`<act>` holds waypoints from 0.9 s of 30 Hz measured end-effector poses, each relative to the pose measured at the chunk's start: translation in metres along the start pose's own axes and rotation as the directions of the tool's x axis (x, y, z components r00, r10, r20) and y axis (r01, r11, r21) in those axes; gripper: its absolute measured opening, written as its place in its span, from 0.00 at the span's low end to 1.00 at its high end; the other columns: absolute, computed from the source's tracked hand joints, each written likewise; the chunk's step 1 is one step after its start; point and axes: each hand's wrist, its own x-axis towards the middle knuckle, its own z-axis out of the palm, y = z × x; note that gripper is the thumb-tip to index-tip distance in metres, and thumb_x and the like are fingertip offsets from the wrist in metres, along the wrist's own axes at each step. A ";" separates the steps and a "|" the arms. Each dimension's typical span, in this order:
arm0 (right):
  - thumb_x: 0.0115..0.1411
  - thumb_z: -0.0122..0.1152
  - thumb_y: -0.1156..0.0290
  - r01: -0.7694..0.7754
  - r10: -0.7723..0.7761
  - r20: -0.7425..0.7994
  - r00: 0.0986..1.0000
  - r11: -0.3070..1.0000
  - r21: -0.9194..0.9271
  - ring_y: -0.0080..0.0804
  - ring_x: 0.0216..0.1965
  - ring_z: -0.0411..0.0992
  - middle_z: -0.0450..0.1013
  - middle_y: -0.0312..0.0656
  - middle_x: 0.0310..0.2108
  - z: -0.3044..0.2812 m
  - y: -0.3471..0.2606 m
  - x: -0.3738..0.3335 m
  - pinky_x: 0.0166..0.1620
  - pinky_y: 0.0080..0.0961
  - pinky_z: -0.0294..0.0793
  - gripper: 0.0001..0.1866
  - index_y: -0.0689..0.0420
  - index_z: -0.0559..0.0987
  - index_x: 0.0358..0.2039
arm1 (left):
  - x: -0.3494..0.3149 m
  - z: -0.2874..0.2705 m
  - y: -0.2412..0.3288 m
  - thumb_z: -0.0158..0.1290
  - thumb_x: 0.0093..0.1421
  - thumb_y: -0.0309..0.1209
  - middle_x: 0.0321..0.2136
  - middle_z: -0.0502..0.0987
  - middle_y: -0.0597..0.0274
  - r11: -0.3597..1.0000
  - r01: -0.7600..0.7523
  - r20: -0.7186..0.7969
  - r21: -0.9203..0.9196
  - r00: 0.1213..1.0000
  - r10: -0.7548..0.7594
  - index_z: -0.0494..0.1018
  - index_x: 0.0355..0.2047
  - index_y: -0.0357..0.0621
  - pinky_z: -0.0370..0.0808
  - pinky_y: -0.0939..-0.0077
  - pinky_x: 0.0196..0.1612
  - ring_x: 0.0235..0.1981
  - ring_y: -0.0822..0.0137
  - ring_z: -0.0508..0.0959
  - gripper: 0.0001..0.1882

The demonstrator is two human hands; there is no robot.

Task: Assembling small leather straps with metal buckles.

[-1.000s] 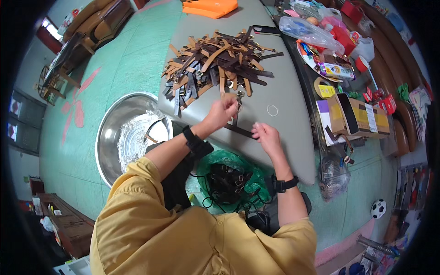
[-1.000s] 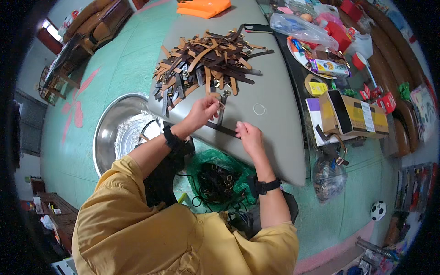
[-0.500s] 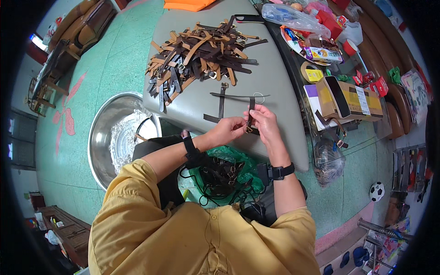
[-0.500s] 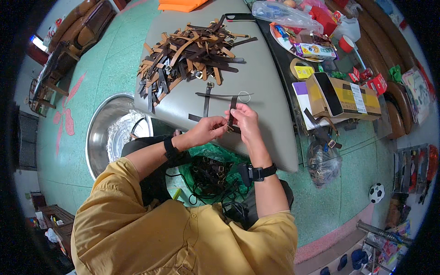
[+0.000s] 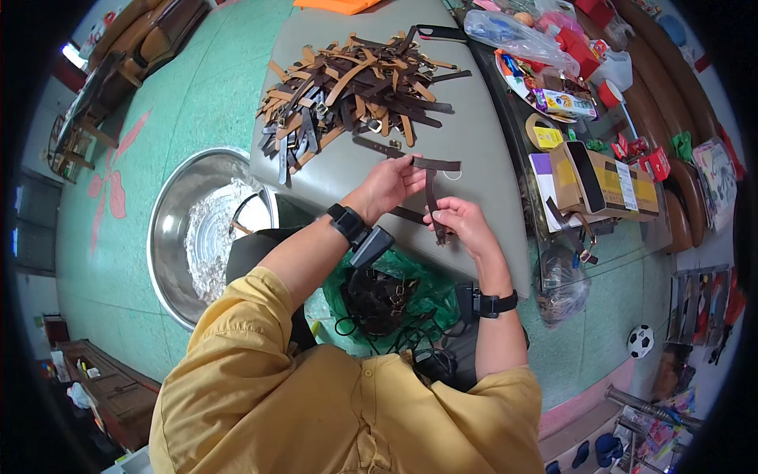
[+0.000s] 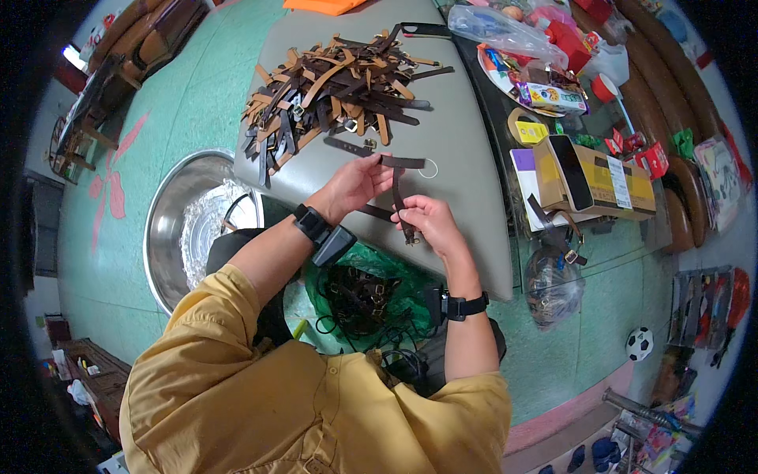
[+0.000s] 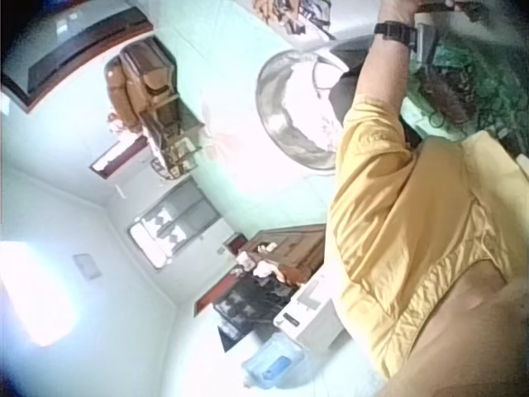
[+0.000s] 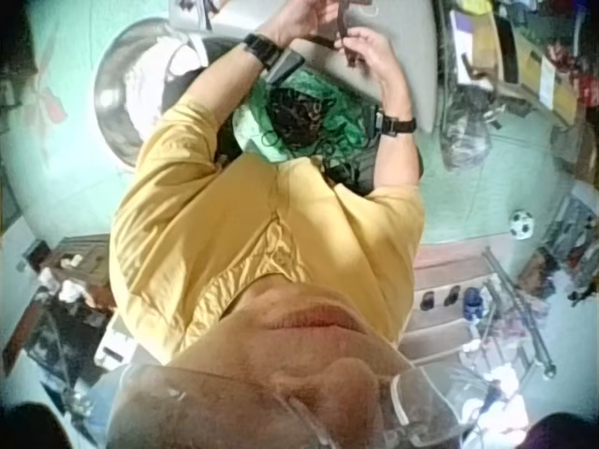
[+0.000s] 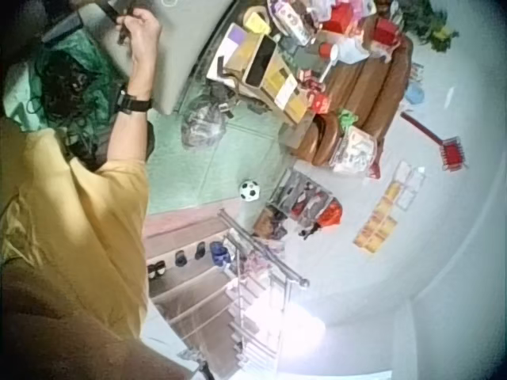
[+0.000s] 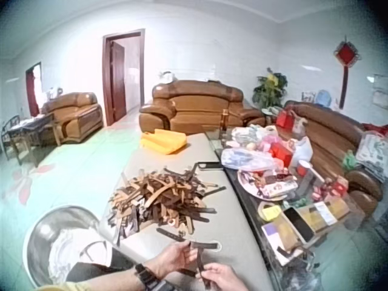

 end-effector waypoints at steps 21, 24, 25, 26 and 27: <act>0.56 0.56 0.64 -0.044 -0.287 -0.398 0.871 0.763 -0.646 0.41 0.38 0.72 0.70 0.47 0.38 -0.007 0.015 0.011 0.39 0.35 0.72 0.16 0.59 0.70 0.42 | -0.053 0.028 0.028 0.38 0.64 0.35 0.11 0.51 0.75 0.937 0.154 0.228 -0.313 0.970 -0.083 0.66 0.34 0.41 0.54 0.83 0.19 0.12 0.78 0.52 0.11; 0.60 0.52 0.61 -0.047 0.045 -0.090 0.995 0.999 -0.023 0.30 0.39 0.72 0.71 0.42 0.41 0.013 -0.001 -0.001 0.39 0.27 0.72 0.18 0.59 0.69 0.47 | -0.052 0.023 0.025 0.35 0.65 0.36 0.11 0.53 0.74 0.921 0.160 0.277 -0.354 0.959 -0.060 0.66 0.35 0.41 0.54 0.83 0.19 0.12 0.78 0.53 0.14; 0.62 0.50 0.59 -0.144 0.129 0.105 0.986 0.977 0.160 0.25 0.39 0.72 0.71 0.39 0.42 0.019 -0.004 -0.007 0.39 0.24 0.71 0.19 0.59 0.69 0.48 | -0.052 0.024 0.023 0.33 0.66 0.37 0.11 0.54 0.74 0.912 0.173 0.302 -0.371 0.952 -0.058 0.66 0.35 0.41 0.54 0.83 0.20 0.12 0.78 0.54 0.15; 0.62 0.50 0.59 -0.144 0.129 0.100 0.987 0.976 0.162 0.25 0.39 0.72 0.71 0.39 0.42 0.021 -0.002 -0.008 0.39 0.24 0.71 0.19 0.59 0.69 0.48 | -0.052 0.026 0.022 0.33 0.66 0.37 0.11 0.54 0.74 0.912 0.179 0.305 -0.369 0.950 -0.063 0.66 0.35 0.41 0.54 0.83 0.20 0.12 0.78 0.54 0.15; 0.62 0.50 0.59 -0.074 0.067 0.116 0.991 0.996 0.053 0.25 0.39 0.72 0.71 0.39 0.42 0.023 0.002 -0.009 0.39 0.23 0.71 0.19 0.59 0.69 0.48 | -0.052 0.027 0.021 0.33 0.66 0.37 0.11 0.53 0.74 0.915 0.168 0.286 -0.367 0.956 -0.061 0.66 0.35 0.41 0.54 0.83 0.20 0.12 0.78 0.53 0.15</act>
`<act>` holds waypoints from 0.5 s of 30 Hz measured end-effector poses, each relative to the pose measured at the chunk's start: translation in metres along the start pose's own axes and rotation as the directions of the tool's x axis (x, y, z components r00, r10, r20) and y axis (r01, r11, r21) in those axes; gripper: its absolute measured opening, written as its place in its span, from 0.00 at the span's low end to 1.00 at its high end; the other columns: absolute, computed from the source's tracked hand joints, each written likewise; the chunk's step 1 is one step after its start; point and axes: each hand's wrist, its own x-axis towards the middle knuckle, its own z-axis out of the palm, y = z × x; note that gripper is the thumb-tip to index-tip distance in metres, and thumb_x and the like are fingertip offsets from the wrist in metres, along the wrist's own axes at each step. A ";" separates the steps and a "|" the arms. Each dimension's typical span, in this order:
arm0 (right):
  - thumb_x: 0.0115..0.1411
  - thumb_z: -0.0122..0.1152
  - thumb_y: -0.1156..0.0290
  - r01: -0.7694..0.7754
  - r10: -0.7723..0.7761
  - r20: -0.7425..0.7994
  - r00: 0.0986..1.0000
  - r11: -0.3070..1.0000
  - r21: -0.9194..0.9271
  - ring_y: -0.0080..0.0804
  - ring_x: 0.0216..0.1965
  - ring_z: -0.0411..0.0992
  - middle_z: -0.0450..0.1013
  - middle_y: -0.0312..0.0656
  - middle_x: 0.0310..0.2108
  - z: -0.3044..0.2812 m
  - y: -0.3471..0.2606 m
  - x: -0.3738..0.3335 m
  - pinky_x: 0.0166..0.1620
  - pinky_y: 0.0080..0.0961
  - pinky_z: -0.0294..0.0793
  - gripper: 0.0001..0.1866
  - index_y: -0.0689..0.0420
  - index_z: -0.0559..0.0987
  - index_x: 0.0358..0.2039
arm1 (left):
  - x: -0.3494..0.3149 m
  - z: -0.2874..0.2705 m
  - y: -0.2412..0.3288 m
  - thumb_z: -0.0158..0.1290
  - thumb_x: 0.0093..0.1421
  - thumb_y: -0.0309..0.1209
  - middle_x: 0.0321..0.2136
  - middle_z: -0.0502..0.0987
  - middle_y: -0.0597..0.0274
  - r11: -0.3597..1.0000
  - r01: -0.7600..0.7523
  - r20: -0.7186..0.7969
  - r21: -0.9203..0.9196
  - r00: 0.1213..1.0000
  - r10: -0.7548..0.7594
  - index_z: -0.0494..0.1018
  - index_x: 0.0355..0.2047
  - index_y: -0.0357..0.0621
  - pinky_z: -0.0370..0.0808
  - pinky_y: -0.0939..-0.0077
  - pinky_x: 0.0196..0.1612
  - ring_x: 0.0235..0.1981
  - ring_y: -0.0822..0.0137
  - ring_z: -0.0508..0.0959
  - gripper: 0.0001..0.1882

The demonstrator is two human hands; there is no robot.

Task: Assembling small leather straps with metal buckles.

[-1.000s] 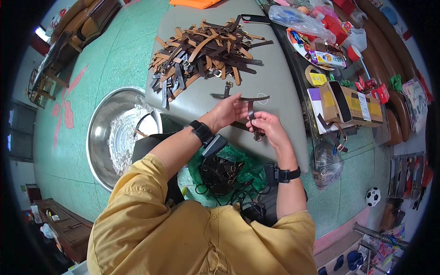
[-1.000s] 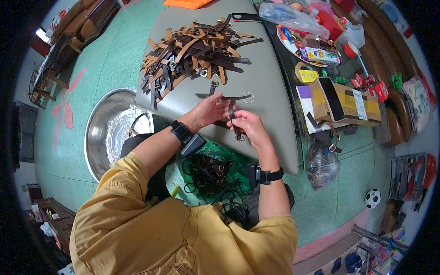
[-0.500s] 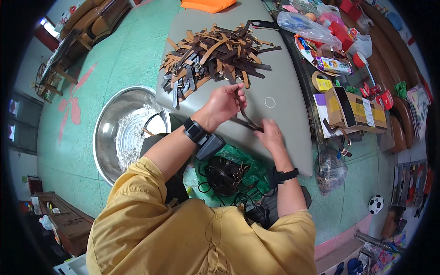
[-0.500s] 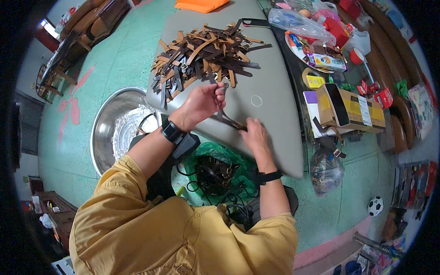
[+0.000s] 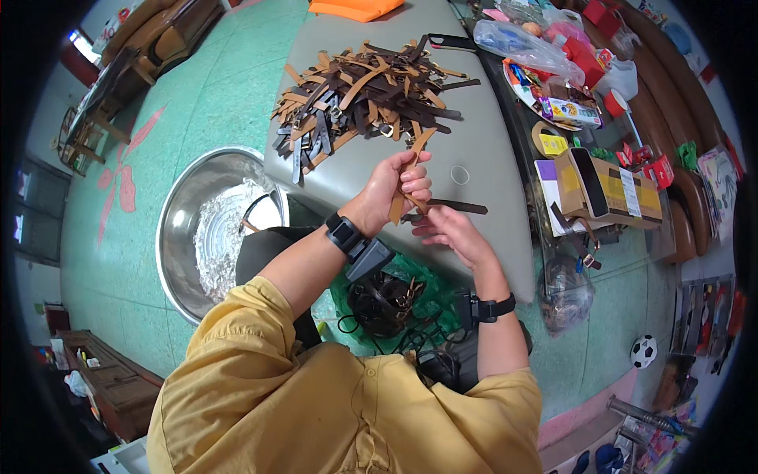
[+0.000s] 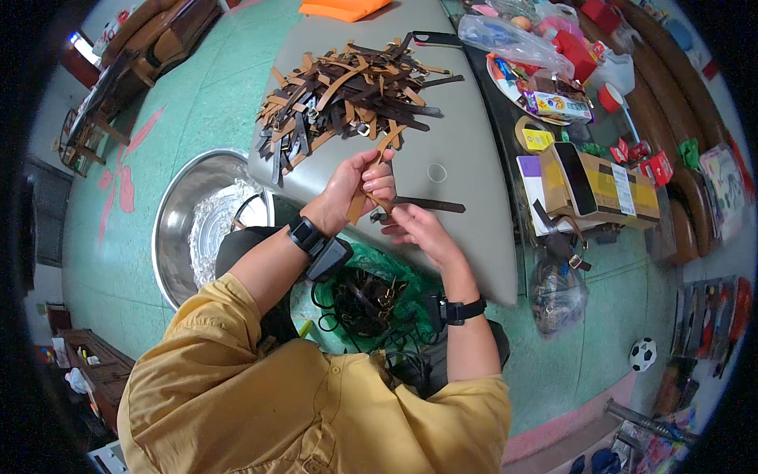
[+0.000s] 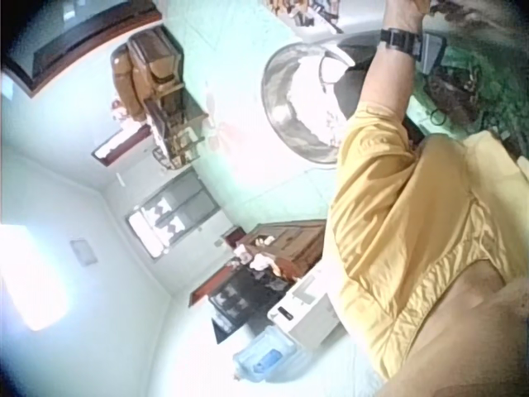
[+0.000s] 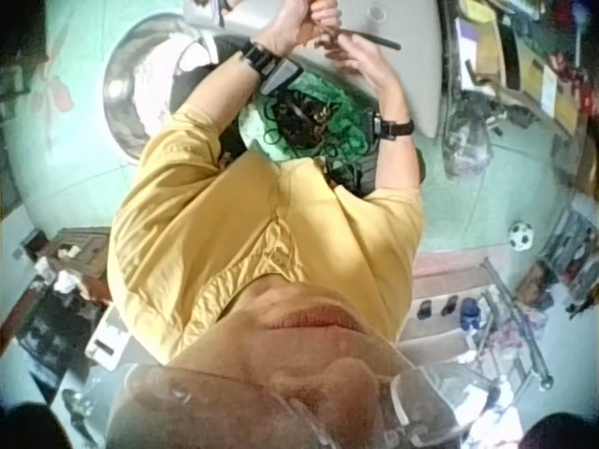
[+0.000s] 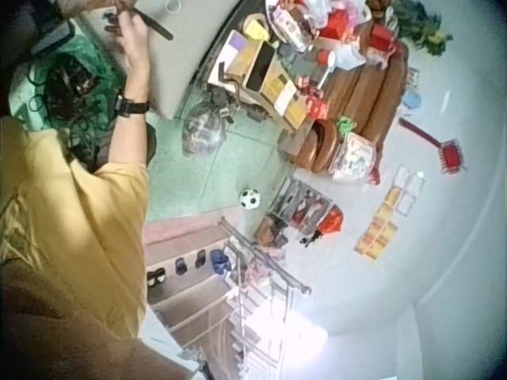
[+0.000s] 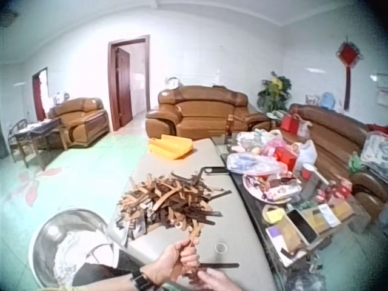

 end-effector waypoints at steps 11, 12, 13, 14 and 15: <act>0.62 0.48 0.56 0.158 -0.115 -0.259 0.959 0.976 0.150 0.24 0.25 0.73 0.74 0.39 0.29 -0.001 -0.010 -0.008 0.23 0.18 0.70 0.18 0.60 0.74 0.36 | -0.013 -0.004 -0.061 0.45 0.58 0.33 0.17 0.72 0.51 -0.776 -0.021 0.460 0.630 0.815 0.352 0.64 0.31 0.40 0.70 0.59 0.24 0.21 0.53 0.75 0.09; 0.62 0.49 0.58 0.173 -0.146 -0.307 0.940 0.983 0.062 0.23 0.24 0.72 0.74 0.38 0.28 -0.007 -0.001 -0.004 0.22 0.16 0.69 0.17 0.60 0.75 0.34 | -0.014 -0.011 -0.065 0.46 0.57 0.33 0.17 0.72 0.53 -0.804 -0.087 0.519 0.588 0.803 0.292 0.63 0.29 0.41 0.71 0.60 0.25 0.20 0.52 0.74 0.09; 0.62 0.49 0.60 0.181 -0.178 -0.350 0.920 0.983 -0.024 0.22 0.24 0.72 0.74 0.38 0.27 -0.008 0.002 -0.003 0.20 0.15 0.67 0.15 0.60 0.75 0.32 | -0.015 -0.016 -0.067 0.46 0.57 0.33 0.17 0.72 0.53 -0.803 -0.087 0.517 0.589 0.804 0.292 0.63 0.29 0.41 0.71 0.60 0.25 0.20 0.52 0.74 0.09; 0.60 0.51 0.64 0.173 -0.194 -0.380 0.904 0.981 -0.090 0.19 0.22 0.70 0.73 0.37 0.24 -0.007 0.006 -0.003 0.20 0.13 0.65 0.12 0.60 0.75 0.29 | -0.015 -0.020 -0.070 0.47 0.56 0.33 0.17 0.72 0.53 -0.808 -0.082 0.514 0.584 0.808 0.290 0.63 0.29 0.40 0.71 0.60 0.25 0.20 0.52 0.74 0.09; 0.60 0.51 0.64 0.171 -0.192 -0.381 0.904 0.981 -0.090 0.19 0.22 0.70 0.73 0.37 0.24 -0.008 0.009 -0.001 0.20 0.13 0.65 0.12 0.60 0.75 0.29 | -0.015 -0.025 -0.072 0.47 0.56 0.33 0.17 0.71 0.52 -0.812 -0.076 0.510 0.578 0.811 0.287 0.62 0.29 0.40 0.71 0.60 0.25 0.21 0.52 0.74 0.09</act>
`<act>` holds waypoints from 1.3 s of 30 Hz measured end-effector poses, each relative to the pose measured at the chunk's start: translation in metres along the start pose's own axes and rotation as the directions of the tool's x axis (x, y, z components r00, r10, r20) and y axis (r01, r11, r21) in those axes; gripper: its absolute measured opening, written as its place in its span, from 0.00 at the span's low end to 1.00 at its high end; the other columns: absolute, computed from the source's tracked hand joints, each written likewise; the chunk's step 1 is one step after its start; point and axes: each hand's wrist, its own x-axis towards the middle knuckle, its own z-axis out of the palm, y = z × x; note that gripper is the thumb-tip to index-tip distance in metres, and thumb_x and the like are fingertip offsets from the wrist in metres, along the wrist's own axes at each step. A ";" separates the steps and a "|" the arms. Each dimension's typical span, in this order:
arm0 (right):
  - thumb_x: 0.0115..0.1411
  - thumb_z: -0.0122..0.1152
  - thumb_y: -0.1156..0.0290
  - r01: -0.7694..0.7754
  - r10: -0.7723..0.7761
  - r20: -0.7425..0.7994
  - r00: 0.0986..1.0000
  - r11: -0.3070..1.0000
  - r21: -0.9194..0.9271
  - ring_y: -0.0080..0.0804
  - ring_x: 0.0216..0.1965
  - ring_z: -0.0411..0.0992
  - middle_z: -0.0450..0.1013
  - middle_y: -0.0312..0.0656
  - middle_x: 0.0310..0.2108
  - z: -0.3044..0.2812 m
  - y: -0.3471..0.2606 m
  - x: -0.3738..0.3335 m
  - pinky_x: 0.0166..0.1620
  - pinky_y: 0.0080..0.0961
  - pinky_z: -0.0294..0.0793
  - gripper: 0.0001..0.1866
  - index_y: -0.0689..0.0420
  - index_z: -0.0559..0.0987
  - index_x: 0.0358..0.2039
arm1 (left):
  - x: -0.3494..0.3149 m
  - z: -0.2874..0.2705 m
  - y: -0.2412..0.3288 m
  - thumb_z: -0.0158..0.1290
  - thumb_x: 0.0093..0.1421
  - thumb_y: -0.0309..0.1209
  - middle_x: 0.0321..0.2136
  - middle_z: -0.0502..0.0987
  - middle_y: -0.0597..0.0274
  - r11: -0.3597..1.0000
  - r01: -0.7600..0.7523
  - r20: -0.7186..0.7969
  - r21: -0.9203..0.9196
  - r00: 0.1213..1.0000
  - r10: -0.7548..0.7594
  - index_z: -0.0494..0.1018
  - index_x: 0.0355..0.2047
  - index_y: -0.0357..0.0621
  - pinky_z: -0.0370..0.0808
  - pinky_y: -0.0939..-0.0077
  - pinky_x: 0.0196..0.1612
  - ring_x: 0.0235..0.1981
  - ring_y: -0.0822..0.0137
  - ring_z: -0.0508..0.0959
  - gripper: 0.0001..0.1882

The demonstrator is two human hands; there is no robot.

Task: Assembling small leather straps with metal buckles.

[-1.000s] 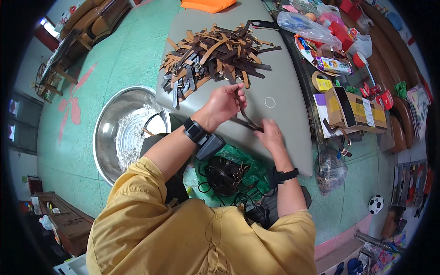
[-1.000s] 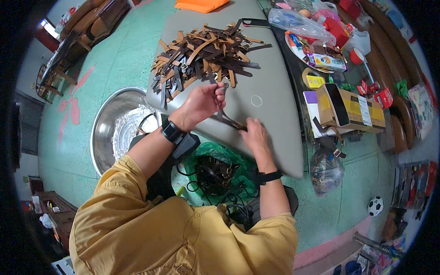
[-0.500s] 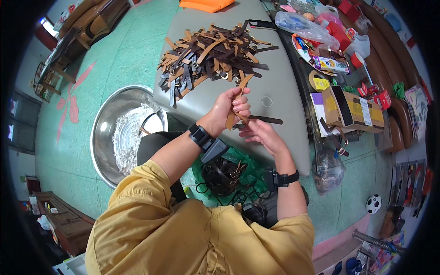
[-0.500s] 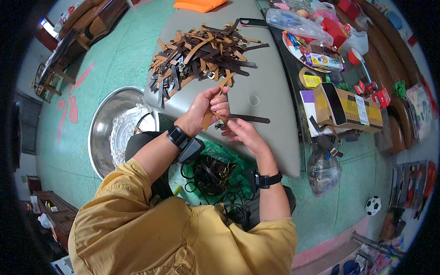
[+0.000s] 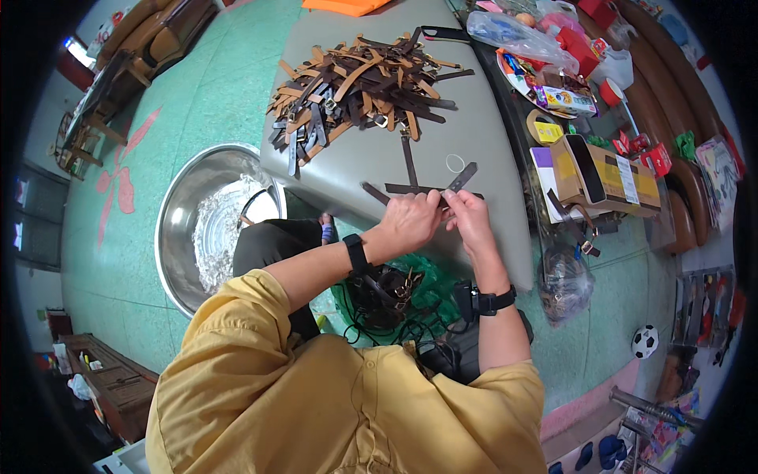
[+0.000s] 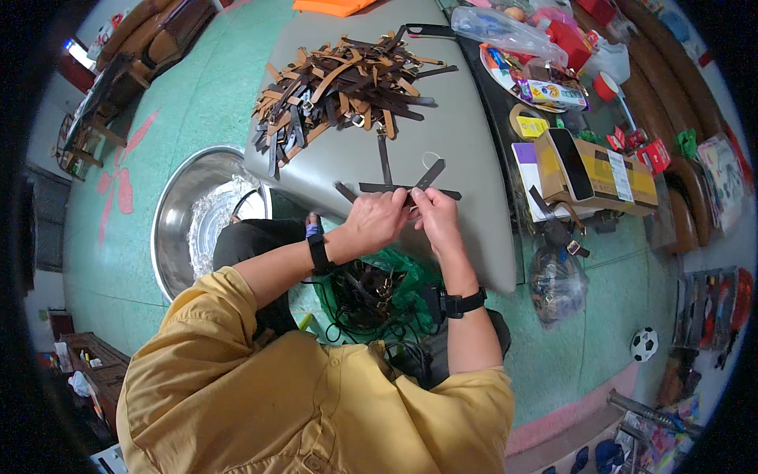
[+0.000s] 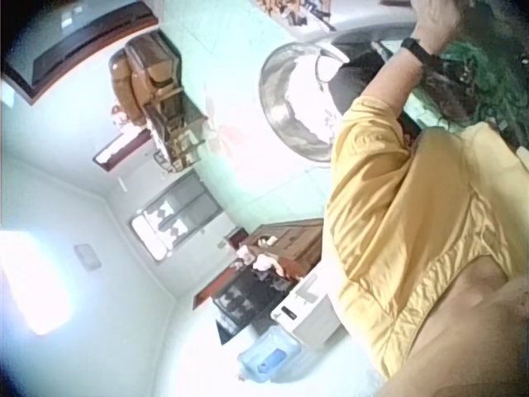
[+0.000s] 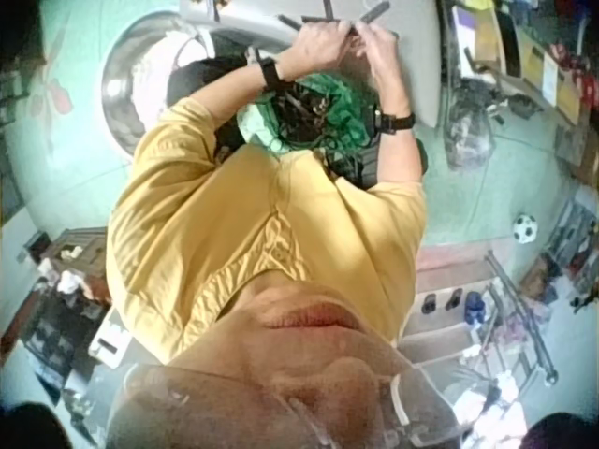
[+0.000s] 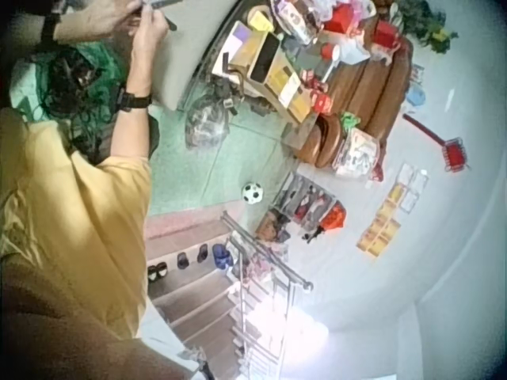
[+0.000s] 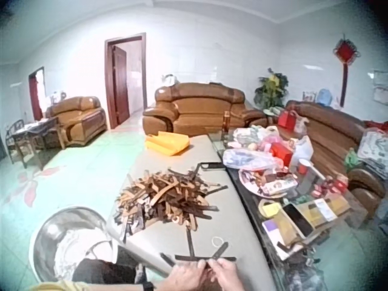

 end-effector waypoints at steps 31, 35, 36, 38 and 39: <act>0.54 0.56 0.68 -0.406 0.388 -0.319 0.865 0.914 0.012 0.35 0.18 0.74 0.73 0.49 0.22 -0.042 0.051 -0.010 0.16 0.24 0.72 0.12 0.66 0.69 0.26 | 0.027 0.003 -0.077 0.52 0.45 0.29 0.33 0.76 0.60 0.999 0.001 0.480 0.049 0.877 -0.025 0.77 0.27 0.48 0.66 0.58 0.46 0.42 0.58 0.73 0.07; 0.54 0.56 0.65 -0.455 0.346 -0.387 0.854 0.858 -0.237 0.32 0.12 0.72 0.72 0.45 0.16 -0.036 0.048 -0.009 0.16 0.26 0.72 0.16 0.65 0.72 0.18 | 0.009 0.018 -0.061 0.50 0.46 0.26 0.48 0.66 0.58 0.946 -0.050 0.227 0.322 0.974 -0.025 0.72 0.34 0.48 0.54 0.46 0.57 0.56 0.55 0.60 0.13; 0.54 0.56 0.65 -0.450 0.343 -0.379 0.859 0.860 -0.242 0.32 0.12 0.72 0.72 0.45 0.16 -0.036 0.046 -0.011 0.16 0.26 0.72 0.16 0.65 0.72 0.18 | 0.002 0.021 -0.056 0.49 0.46 0.25 0.51 0.64 0.55 0.934 -0.007 0.054 0.357 0.998 -0.013 0.70 0.39 0.46 0.54 0.47 0.57 0.57 0.54 0.59 0.17; 0.55 0.56 0.63 -0.412 0.221 -0.369 0.903 0.691 -0.594 0.32 0.11 0.71 0.71 0.42 0.13 -0.026 0.030 -0.013 0.17 0.26 0.72 0.18 0.64 0.72 0.15 | -0.013 0.025 -0.045 0.51 0.46 0.31 0.57 0.56 0.46 0.949 0.041 0.088 0.313 0.994 -0.072 0.63 0.51 0.43 0.49 0.46 0.59 0.60 0.47 0.53 0.28; 0.55 0.55 0.62 -0.433 0.220 -0.400 0.890 0.682 -0.589 0.31 0.11 0.71 0.70 0.42 0.11 -0.027 0.035 -0.011 0.18 0.27 0.72 0.19 0.63 0.73 0.15 | -0.018 0.032 -0.034 0.50 0.50 0.37 0.58 0.53 0.44 0.955 0.086 0.089 0.283 0.989 -0.116 0.59 0.56 0.44 0.49 0.46 0.60 0.61 0.45 0.50 0.32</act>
